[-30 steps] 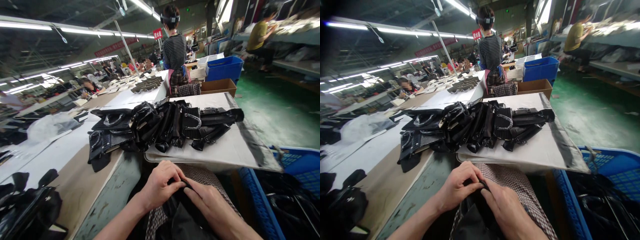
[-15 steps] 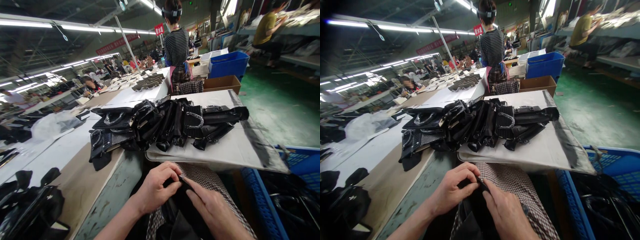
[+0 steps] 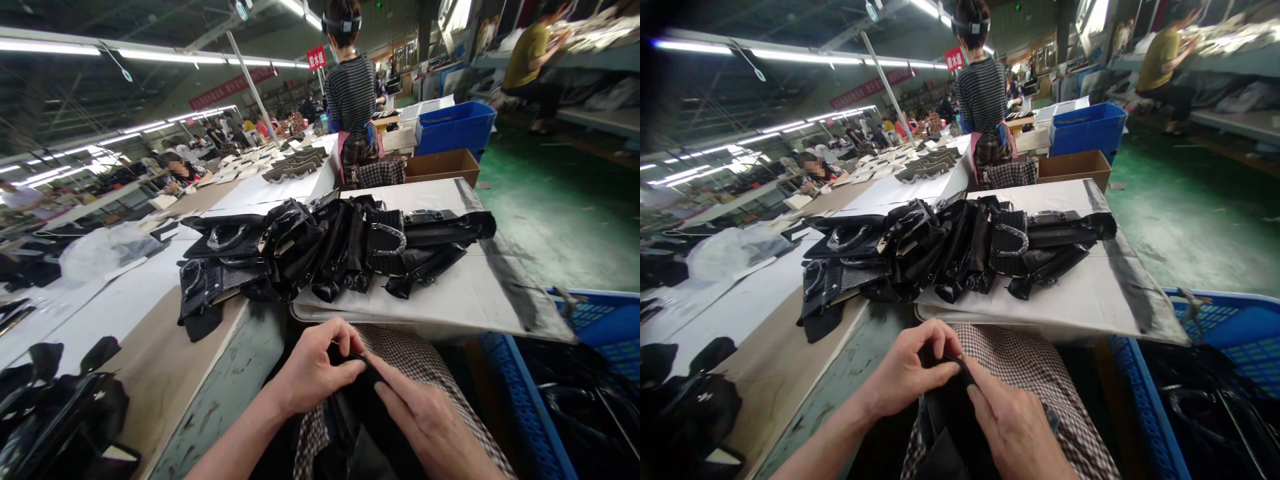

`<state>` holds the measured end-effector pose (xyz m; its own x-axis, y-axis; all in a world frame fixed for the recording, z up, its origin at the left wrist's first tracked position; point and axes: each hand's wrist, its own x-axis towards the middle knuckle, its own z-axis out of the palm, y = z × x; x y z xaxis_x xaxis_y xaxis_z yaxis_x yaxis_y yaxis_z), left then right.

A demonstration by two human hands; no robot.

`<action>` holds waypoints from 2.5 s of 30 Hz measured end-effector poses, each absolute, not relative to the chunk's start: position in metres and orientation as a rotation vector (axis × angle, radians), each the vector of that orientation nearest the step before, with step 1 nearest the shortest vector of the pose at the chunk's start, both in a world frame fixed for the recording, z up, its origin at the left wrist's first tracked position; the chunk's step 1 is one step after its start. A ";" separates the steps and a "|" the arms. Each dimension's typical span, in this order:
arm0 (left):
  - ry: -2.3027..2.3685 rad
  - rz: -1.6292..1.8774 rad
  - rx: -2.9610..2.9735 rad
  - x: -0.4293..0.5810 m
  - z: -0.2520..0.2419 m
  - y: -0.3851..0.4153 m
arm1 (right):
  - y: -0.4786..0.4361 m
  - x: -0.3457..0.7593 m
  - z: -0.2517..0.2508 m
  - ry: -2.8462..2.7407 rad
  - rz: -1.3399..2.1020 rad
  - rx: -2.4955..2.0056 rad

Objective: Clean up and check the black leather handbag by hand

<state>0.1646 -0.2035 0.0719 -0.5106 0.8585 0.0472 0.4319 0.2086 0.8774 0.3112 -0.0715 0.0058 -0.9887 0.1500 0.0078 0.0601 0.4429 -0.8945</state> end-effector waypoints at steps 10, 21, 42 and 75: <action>2.006 1.302 0.980 0.171 0.075 -0.214 | -0.068 0.289 0.028 -2.563 1.747 -0.180; 2.322 0.963 0.919 0.164 0.087 -0.234 | -0.067 0.274 0.021 -2.442 1.812 -0.173; 1.798 1.224 0.510 0.143 0.072 -0.240 | -0.057 0.272 0.016 -2.294 2.061 -0.216; 1.799 1.246 0.592 0.140 0.075 -0.231 | -0.066 0.260 0.033 -2.600 1.532 -0.285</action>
